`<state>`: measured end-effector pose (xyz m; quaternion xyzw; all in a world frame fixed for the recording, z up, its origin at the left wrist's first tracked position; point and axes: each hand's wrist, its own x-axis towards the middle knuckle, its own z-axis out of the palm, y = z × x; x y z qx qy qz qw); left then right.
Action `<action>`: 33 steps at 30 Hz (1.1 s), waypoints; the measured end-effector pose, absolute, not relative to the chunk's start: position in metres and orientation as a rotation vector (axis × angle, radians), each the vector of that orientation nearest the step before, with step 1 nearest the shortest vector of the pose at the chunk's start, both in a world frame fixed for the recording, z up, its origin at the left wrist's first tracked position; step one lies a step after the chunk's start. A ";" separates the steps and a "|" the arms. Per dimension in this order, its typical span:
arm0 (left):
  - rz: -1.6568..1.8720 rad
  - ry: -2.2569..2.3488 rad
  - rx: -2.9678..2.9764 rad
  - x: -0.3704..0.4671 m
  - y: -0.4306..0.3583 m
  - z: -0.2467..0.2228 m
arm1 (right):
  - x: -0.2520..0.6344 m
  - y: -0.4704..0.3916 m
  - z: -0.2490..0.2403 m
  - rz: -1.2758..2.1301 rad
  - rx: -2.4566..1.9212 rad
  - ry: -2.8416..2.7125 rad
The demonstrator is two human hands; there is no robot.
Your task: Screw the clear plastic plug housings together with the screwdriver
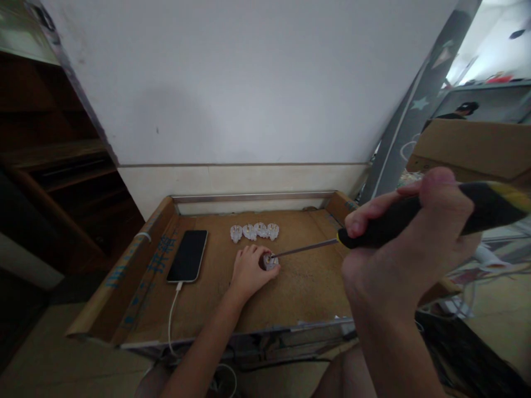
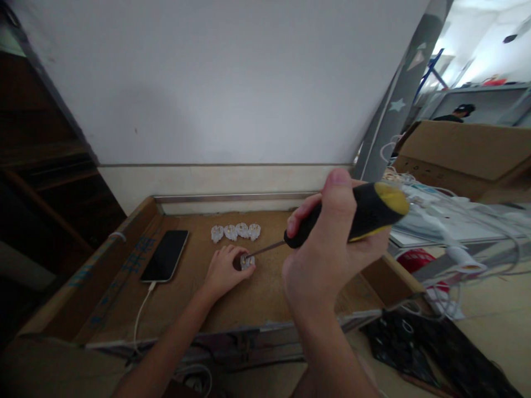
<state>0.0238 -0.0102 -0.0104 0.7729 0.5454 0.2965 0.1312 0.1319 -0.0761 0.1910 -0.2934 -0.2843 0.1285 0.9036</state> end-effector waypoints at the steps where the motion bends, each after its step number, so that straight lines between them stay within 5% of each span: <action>1: 0.863 1.586 2.246 0.024 -0.010 -0.010 | 0.131 -0.077 0.192 0.251 -0.598 -0.592; 33: 0.824 1.544 2.244 0.024 -0.012 -0.008 | 0.119 -0.061 0.178 0.312 -0.686 -0.748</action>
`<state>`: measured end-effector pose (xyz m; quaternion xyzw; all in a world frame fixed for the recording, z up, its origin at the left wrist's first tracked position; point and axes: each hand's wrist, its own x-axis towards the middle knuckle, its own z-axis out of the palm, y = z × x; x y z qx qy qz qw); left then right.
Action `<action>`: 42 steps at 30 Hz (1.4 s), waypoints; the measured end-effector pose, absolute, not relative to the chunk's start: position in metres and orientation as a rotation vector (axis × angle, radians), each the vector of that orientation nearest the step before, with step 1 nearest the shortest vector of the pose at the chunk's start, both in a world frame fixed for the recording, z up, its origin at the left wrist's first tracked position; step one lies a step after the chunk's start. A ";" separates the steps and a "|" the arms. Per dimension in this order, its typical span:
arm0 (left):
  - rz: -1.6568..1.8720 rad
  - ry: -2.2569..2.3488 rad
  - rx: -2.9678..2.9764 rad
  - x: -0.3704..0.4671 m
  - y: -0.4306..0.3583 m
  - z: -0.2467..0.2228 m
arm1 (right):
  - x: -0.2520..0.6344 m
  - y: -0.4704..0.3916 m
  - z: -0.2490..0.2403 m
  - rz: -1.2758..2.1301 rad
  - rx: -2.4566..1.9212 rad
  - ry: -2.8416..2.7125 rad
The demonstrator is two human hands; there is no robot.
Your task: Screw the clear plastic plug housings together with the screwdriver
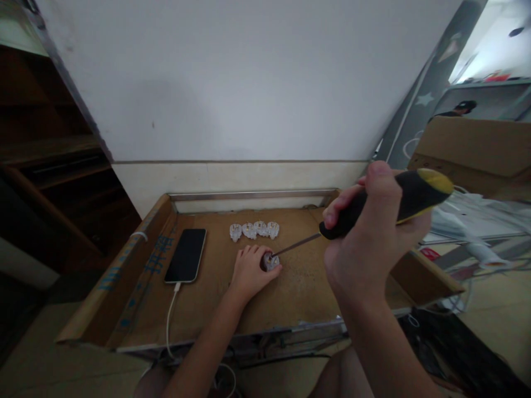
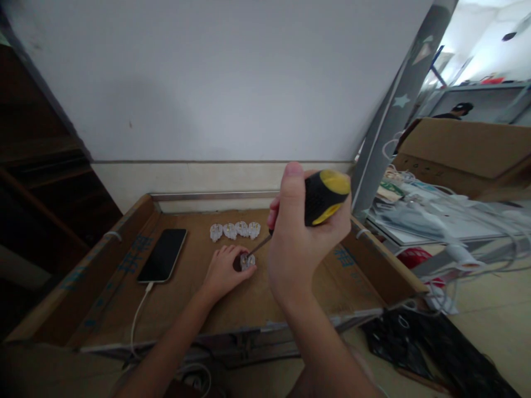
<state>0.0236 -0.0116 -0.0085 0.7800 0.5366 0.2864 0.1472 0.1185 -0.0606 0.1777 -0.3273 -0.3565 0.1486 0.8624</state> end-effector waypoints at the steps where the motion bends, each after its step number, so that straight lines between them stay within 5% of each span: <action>1: 0.825 1.541 2.245 0.023 -0.011 -0.009 | 0.119 -0.060 0.178 0.324 -0.692 -0.746; 28: 0.812 1.529 2.249 0.024 -0.013 -0.007 | 0.130 -0.045 0.177 0.393 -0.652 -1.186; 37: 0.850 1.354 2.223 0.024 -0.013 -0.008 | 0.160 -0.029 0.198 0.884 -0.599 -1.377; 42: 0.869 1.363 2.199 0.024 -0.012 -0.009 | 0.164 -0.024 0.207 0.798 -0.581 -1.429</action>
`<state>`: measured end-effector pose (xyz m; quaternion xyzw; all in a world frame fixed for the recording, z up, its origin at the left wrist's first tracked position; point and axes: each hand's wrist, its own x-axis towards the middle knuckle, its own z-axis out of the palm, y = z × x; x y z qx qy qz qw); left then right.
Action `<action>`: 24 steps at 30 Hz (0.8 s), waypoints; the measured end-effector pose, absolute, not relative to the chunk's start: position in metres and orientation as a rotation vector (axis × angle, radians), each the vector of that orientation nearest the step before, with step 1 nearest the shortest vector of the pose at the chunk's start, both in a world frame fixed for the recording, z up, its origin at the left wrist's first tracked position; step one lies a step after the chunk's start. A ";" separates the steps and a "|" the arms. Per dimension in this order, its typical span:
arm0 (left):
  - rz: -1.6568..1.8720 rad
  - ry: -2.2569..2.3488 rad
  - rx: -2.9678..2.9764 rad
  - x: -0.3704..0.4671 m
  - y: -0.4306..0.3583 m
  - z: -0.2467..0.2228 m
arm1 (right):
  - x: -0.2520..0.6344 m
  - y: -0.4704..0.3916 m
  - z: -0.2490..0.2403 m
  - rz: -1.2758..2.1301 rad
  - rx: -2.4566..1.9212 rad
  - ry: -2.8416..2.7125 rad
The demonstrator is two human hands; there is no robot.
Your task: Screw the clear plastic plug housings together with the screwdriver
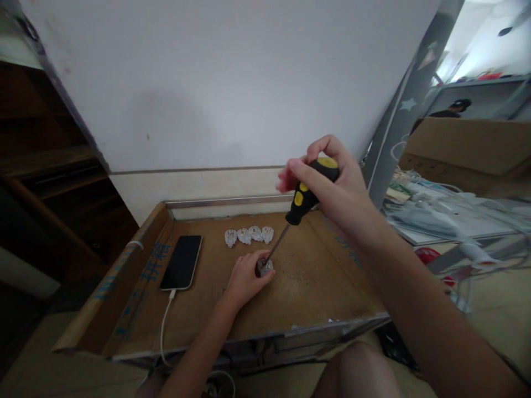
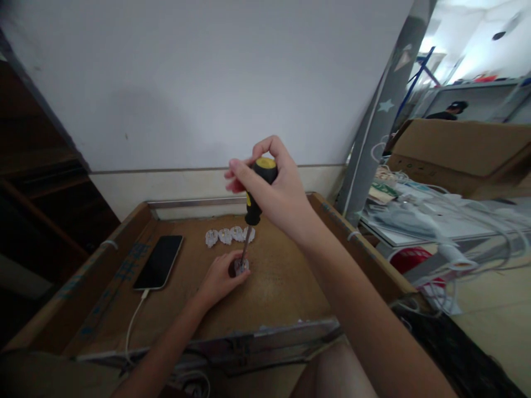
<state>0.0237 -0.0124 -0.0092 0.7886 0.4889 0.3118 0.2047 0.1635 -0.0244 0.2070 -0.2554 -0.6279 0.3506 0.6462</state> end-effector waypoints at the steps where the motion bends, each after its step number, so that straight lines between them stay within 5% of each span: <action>1: 0.870 1.369 2.193 0.024 -0.012 -0.009 | 0.163 -0.025 0.208 0.795 -0.591 -1.474; 20: 0.983 1.651 2.004 0.041 -0.055 -0.015 | 0.140 -0.050 0.216 0.717 -0.548 -1.785; 24: 0.972 1.689 2.039 0.041 -0.057 -0.014 | 0.127 -0.054 0.219 0.976 -0.452 -1.856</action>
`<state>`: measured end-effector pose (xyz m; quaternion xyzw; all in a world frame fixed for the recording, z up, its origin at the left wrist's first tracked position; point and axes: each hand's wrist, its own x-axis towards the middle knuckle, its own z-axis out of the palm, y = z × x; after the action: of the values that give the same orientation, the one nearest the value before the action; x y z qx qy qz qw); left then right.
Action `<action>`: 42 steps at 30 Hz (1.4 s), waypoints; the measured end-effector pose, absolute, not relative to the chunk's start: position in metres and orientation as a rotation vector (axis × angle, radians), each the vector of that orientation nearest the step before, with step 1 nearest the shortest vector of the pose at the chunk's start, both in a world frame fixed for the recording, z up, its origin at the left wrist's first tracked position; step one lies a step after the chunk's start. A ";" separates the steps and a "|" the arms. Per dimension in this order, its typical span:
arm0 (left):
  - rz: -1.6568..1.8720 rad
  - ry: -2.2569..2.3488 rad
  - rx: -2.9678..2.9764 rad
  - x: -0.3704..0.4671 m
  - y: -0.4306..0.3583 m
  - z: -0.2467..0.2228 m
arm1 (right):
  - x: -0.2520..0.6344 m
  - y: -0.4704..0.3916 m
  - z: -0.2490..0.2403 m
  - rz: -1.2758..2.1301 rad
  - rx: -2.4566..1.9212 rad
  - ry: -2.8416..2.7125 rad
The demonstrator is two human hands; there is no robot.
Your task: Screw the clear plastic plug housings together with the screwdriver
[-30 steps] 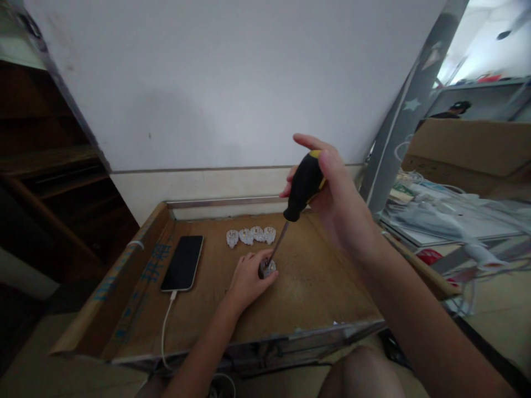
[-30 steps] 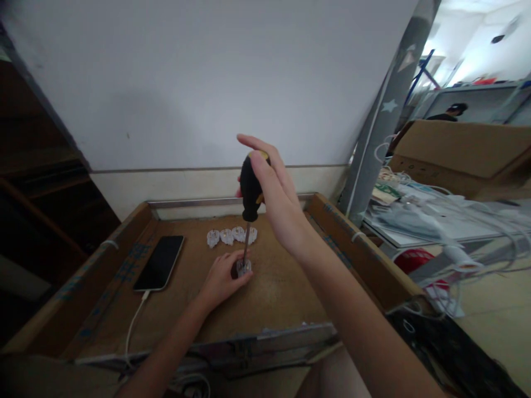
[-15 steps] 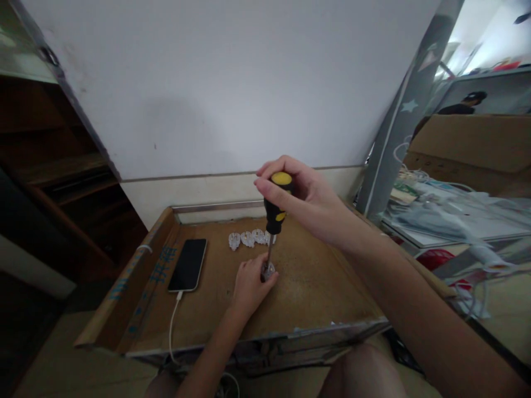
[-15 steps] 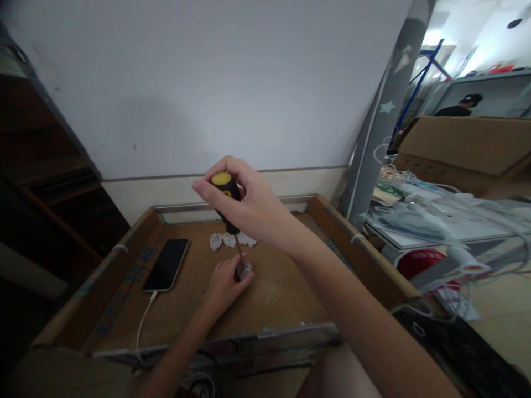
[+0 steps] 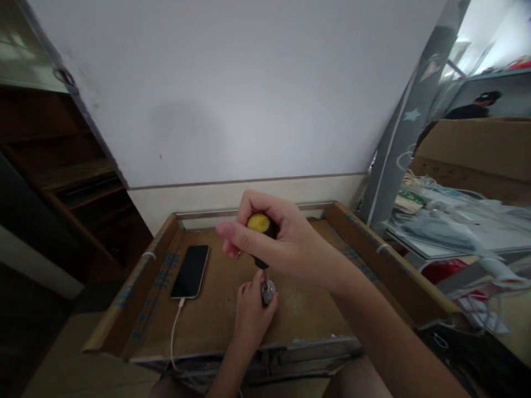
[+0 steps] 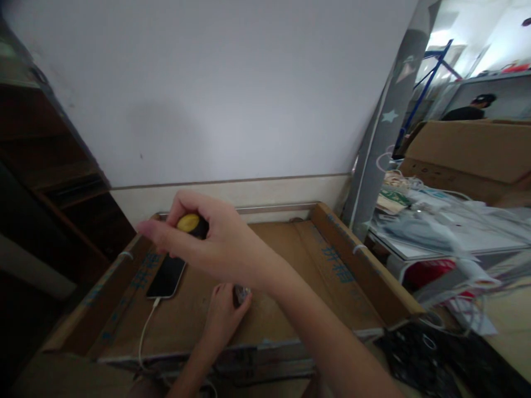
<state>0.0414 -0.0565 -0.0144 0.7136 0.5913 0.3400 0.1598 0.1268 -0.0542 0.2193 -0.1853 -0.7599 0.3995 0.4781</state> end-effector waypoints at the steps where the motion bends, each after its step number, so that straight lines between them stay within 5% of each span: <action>1: 0.971 1.689 2.032 0.042 -0.057 -0.014 | 0.124 -0.052 0.218 1.000 -0.461 -1.810; 7: 0.986 1.614 2.001 0.040 -0.057 -0.014 | 0.134 -0.037 0.210 0.656 -0.587 -1.770; 13: 1.021 1.607 1.974 0.039 -0.056 -0.015 | 0.141 -0.036 0.210 0.979 -0.419 -1.738; 29: 0.979 1.651 2.019 0.040 -0.056 -0.016 | 0.146 -0.038 0.205 1.069 -0.444 -1.579; 37: 0.948 1.745 2.147 0.042 -0.057 -0.014 | 0.127 -0.044 0.226 1.044 -0.484 -2.022; 42: 0.930 1.700 2.064 0.042 -0.058 -0.010 | 0.130 -0.026 0.215 1.381 -0.317 -1.727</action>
<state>0.0416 -0.0575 -0.0103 0.7202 0.5933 0.3246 0.1547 0.1296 -0.0258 0.2148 -0.1274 -0.6949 0.5555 0.4385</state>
